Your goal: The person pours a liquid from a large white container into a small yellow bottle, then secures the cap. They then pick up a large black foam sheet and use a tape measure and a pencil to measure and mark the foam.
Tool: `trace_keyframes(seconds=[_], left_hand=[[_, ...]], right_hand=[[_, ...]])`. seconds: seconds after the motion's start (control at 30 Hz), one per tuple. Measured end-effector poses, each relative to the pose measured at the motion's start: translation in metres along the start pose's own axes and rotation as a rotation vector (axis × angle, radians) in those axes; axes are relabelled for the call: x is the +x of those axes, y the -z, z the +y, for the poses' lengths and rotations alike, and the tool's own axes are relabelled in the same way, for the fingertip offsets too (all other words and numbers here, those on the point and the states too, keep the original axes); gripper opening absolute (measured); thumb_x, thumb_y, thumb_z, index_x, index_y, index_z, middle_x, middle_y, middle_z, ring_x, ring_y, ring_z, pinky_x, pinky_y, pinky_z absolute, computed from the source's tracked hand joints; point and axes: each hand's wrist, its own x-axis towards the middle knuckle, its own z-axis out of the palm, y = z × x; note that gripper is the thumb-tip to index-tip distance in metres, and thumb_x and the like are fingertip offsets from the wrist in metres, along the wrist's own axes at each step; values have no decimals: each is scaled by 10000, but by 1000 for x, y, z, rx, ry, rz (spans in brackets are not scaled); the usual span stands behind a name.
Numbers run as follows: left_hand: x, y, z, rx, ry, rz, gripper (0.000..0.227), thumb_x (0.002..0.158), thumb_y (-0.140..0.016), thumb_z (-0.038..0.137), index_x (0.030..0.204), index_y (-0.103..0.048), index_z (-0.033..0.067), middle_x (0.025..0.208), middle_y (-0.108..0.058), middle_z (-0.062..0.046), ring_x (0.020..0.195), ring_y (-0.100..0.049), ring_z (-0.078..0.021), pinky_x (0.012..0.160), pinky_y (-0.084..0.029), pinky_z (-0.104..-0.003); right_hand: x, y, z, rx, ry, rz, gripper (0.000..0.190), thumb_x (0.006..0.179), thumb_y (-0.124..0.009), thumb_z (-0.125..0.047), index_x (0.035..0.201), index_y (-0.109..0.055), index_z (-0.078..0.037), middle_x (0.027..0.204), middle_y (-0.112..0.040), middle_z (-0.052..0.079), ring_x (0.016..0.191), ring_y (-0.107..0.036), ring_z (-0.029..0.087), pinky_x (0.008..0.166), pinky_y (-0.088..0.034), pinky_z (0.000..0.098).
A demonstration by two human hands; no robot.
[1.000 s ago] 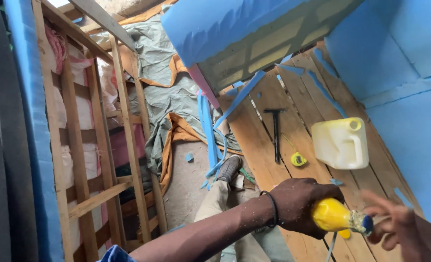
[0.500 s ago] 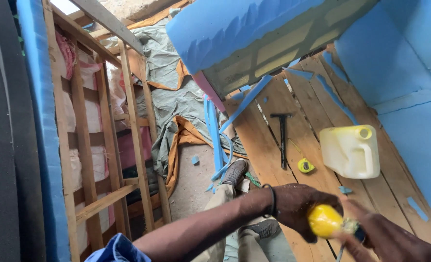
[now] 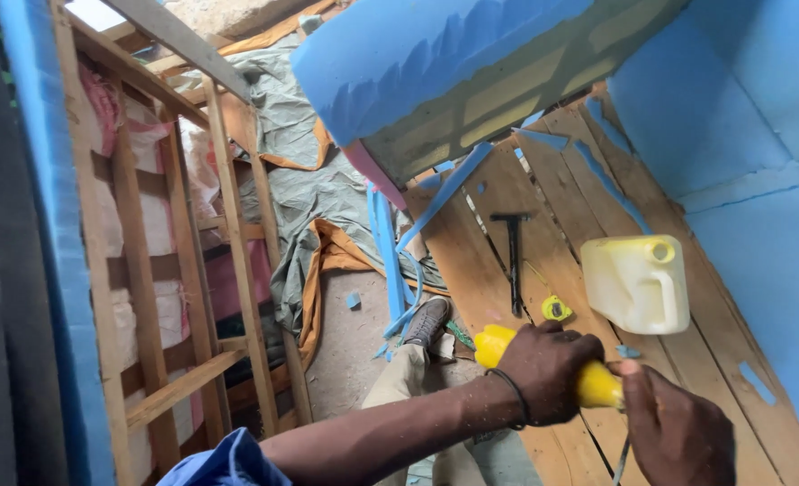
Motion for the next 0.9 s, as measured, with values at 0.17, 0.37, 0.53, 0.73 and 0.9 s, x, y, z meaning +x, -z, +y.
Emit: trace_keyframes(seconds=[0.17, 0.37, 0.53, 0.73, 0.9], left_hand=[[14, 27, -35, -119, -29, -523, 812, 628, -933, 376, 1399, -706, 268, 1220, -880, -50, 1091, -788, -341, 916, -606, -491], [17, 56, -14, -359, -13, -951, 764, 543, -975, 458, 1199, -762, 129, 1109, -819, -15, 1041, -745, -192, 918, -627, -346], [19, -10, -38, -79, 51, -407, 818, 657, -1030, 443, 1384, -693, 281, 1192, -843, -116, 1102, -791, -392, 928, -609, -526], [30, -4, -52, 51, -70, -214, 446, 804, -868, 293, 1196, -678, 197, 1072, -840, -121, 1019, -741, -420, 821, -592, -578], [43, 32, -46, 88, -38, -768, 904, 667, -1026, 384, 1490, -673, 258, 1413, -800, -59, 1287, -736, -321, 1056, -580, -499]], right_hand=[[-6, 7, -3, -153, 541, 154, 414, 1037, -608, -604, 1401, -751, -469, 845, -810, -62, 748, -780, 261, 691, -589, 430], [-21, 29, -17, -60, 1064, 489, 305, 1111, -703, -378, 1192, -872, -138, 744, -689, -17, 573, -630, 224, 555, -504, 394], [2, -18, -5, 85, 641, 466, 324, 1179, -579, -236, 1144, -869, -95, 895, -887, 38, 569, -752, 161, 433, -468, 353], [-2, -35, -11, 220, 188, 185, 448, 1147, -453, -520, 1238, -824, -286, 867, -873, 62, 795, -816, 416, 663, -564, 522], [-14, -18, -17, 83, 776, 404, 617, 1069, -696, -641, 1512, -791, -222, 837, -782, -22, 612, -697, 229, 516, -478, 412]])
